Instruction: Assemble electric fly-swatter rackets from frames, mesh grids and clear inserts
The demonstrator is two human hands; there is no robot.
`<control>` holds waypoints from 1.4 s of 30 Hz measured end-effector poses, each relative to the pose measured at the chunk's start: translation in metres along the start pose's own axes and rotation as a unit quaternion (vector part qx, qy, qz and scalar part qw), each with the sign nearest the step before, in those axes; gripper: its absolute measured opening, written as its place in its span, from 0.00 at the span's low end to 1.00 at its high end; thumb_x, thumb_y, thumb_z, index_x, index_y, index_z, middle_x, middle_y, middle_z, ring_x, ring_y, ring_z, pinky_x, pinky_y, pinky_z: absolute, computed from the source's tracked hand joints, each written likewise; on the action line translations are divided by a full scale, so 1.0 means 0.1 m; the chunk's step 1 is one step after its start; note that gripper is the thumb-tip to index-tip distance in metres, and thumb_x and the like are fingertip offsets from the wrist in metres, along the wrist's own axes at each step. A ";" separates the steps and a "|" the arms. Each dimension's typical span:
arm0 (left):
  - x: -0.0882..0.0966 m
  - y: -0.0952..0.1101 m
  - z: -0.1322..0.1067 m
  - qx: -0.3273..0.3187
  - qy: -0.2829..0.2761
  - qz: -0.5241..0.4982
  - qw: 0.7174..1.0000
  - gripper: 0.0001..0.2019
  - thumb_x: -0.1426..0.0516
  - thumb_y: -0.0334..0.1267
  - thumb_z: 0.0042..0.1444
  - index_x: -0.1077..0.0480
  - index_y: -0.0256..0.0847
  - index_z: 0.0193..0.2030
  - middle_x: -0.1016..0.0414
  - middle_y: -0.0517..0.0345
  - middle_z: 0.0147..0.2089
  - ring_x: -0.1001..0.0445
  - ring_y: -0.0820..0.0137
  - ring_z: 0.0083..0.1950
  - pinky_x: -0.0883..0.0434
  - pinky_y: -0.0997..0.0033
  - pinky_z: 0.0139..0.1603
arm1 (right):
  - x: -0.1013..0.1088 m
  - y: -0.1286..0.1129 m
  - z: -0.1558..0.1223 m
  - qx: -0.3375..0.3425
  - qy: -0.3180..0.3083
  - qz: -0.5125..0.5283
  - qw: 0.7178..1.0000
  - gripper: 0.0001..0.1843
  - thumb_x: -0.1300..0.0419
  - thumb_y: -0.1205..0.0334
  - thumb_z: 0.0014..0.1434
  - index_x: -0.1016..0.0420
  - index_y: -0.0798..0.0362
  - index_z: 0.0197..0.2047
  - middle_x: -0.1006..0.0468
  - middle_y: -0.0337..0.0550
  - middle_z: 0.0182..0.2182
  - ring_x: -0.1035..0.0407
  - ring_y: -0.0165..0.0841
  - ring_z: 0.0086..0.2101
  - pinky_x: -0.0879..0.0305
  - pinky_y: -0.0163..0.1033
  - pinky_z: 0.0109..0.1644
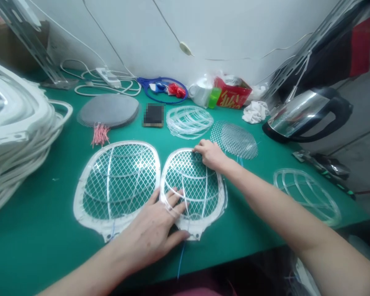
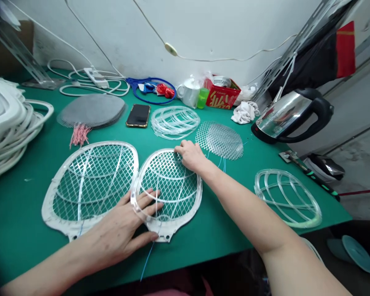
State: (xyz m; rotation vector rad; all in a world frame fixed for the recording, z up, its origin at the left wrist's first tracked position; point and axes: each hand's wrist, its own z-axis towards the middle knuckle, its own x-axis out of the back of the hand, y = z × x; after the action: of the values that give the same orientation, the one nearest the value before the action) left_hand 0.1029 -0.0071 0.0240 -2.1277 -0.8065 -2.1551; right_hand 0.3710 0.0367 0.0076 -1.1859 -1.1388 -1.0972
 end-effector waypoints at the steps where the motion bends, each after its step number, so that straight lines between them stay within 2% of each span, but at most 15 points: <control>1: 0.00 0.00 -0.04 -0.005 0.006 0.005 1.000 0.26 0.52 0.55 0.57 0.39 0.46 0.59 0.42 0.49 0.64 0.47 0.55 0.66 0.52 0.40 0.63 | 0.00 0.01 -0.01 0.002 -0.006 0.001 1.000 0.21 0.52 0.75 0.56 0.27 0.48 0.47 0.32 0.48 0.42 0.40 0.39 0.41 0.44 0.42 0.41; 4: -0.04 -0.02 -0.20 -0.026 0.019 0.025 0.999 0.25 0.52 0.52 0.59 0.42 0.44 0.60 0.43 0.50 0.65 0.46 0.57 0.65 0.51 0.45 0.64 | -0.02 0.06 -0.04 0.006 -0.006 0.032 0.999 0.22 0.55 0.73 0.59 0.29 0.48 0.51 0.33 0.48 0.44 0.39 0.37 0.42 0.43 0.40 0.42; 7: -0.14 -0.01 -0.31 -0.040 0.046 0.049 0.997 0.19 0.52 0.42 0.61 0.38 0.42 0.58 0.37 0.51 0.62 0.42 0.60 0.63 0.49 0.49 0.64 | -0.06 0.11 -0.06 0.010 0.015 0.048 0.999 0.21 0.55 0.70 0.61 0.28 0.49 0.51 0.33 0.48 0.45 0.39 0.37 0.42 0.43 0.39 0.43; 11: -0.20 0.06 -0.33 -0.035 0.083 0.054 0.994 0.16 0.52 0.38 0.61 0.34 0.41 0.53 0.32 0.51 0.58 0.37 0.59 0.60 0.45 0.49 0.61 | -0.07 0.13 -0.07 0.010 0.023 0.038 0.999 0.21 0.55 0.70 0.61 0.27 0.49 0.50 0.32 0.47 0.44 0.40 0.37 0.42 0.44 0.40 0.43; 14: -0.15 0.09 -0.32 -0.052 0.098 0.045 0.993 0.14 0.51 0.36 0.60 0.33 0.41 0.52 0.30 0.51 0.56 0.35 0.60 0.58 0.44 0.50 0.60 | -0.06 0.12 -0.08 0.014 0.016 0.023 1.000 0.23 0.55 0.71 0.60 0.29 0.49 0.53 0.33 0.48 0.44 0.40 0.37 0.42 0.45 0.40 0.43; 17: -0.05 0.09 -0.29 -0.054 0.135 0.013 0.989 0.10 0.51 0.33 0.60 0.31 0.39 0.44 0.26 0.52 0.45 0.29 0.65 0.47 0.36 0.60 0.51 | -0.05 0.11 -0.10 0.009 0.009 0.016 1.000 0.24 0.55 0.73 0.59 0.31 0.50 0.55 0.33 0.49 0.45 0.41 0.37 0.42 0.44 0.39 0.42; 20: 0.00 0.11 -0.17 -0.064 0.152 -0.010 0.986 0.09 0.51 0.32 0.60 0.31 0.39 0.40 0.26 0.54 0.40 0.30 0.68 0.41 0.36 0.65 0.42 | -0.05 0.10 -0.12 0.006 0.013 0.018 1.000 0.23 0.55 0.73 0.59 0.30 0.51 0.54 0.33 0.49 0.45 0.40 0.37 0.42 0.44 0.39 0.42; 25: -0.01 0.16 0.02 -0.078 0.135 0.020 0.988 0.08 0.51 0.33 0.60 0.31 0.41 0.35 0.25 0.59 0.37 0.31 0.67 0.40 0.41 0.61 0.43 | -0.04 0.09 -0.11 0.006 0.019 0.027 0.999 0.23 0.56 0.73 0.59 0.29 0.51 0.52 0.33 0.49 0.45 0.40 0.37 0.42 0.44 0.39 0.42; 29: -0.04 0.13 0.07 -0.126 0.094 -0.008 0.988 0.10 0.53 0.30 0.60 0.31 0.40 0.38 0.26 0.57 0.39 0.31 0.70 0.41 0.40 0.63 0.46 | -0.05 0.10 -0.11 0.006 0.023 0.035 0.999 0.23 0.55 0.73 0.59 0.29 0.51 0.53 0.33 0.49 0.44 0.40 0.36 0.41 0.44 0.39 0.41; 33: -0.08 0.09 0.08 -0.142 0.043 -0.027 0.989 0.12 0.54 0.27 0.59 0.31 0.39 0.41 0.28 0.54 0.39 0.32 0.69 0.39 0.36 0.66 0.43 | -0.05 0.10 -0.11 0.003 0.028 0.042 0.999 0.22 0.55 0.72 0.59 0.29 0.52 0.51 0.33 0.49 0.44 0.40 0.36 0.40 0.43 0.39 0.40; 38: -0.10 0.08 0.06 -0.141 0.057 -0.026 0.988 0.13 0.54 0.25 0.59 0.31 0.38 0.41 0.29 0.53 0.39 0.32 0.69 0.39 0.34 0.64 0.44 | -0.05 0.10 -0.11 0.003 0.027 0.039 0.999 0.21 0.56 0.72 0.61 0.29 0.52 0.51 0.33 0.49 0.44 0.39 0.37 0.40 0.43 0.39 0.40; 42: -0.13 0.07 0.03 -0.158 0.064 -0.011 0.985 0.15 0.56 0.25 0.59 0.32 0.39 0.45 0.28 0.52 0.42 0.30 0.68 0.43 0.35 0.60 0.50 | -0.07 0.11 -0.10 0.004 0.031 0.040 0.999 0.21 0.55 0.72 0.60 0.29 0.51 0.51 0.33 0.49 0.44 0.40 0.36 0.40 0.43 0.39 0.40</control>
State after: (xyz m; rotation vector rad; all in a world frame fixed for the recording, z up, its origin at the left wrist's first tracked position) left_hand 0.1094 -0.0164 0.0142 -2.0831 -0.5109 -2.5485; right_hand 0.3819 0.0272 -0.0014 -1.1746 -1.0392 -1.0609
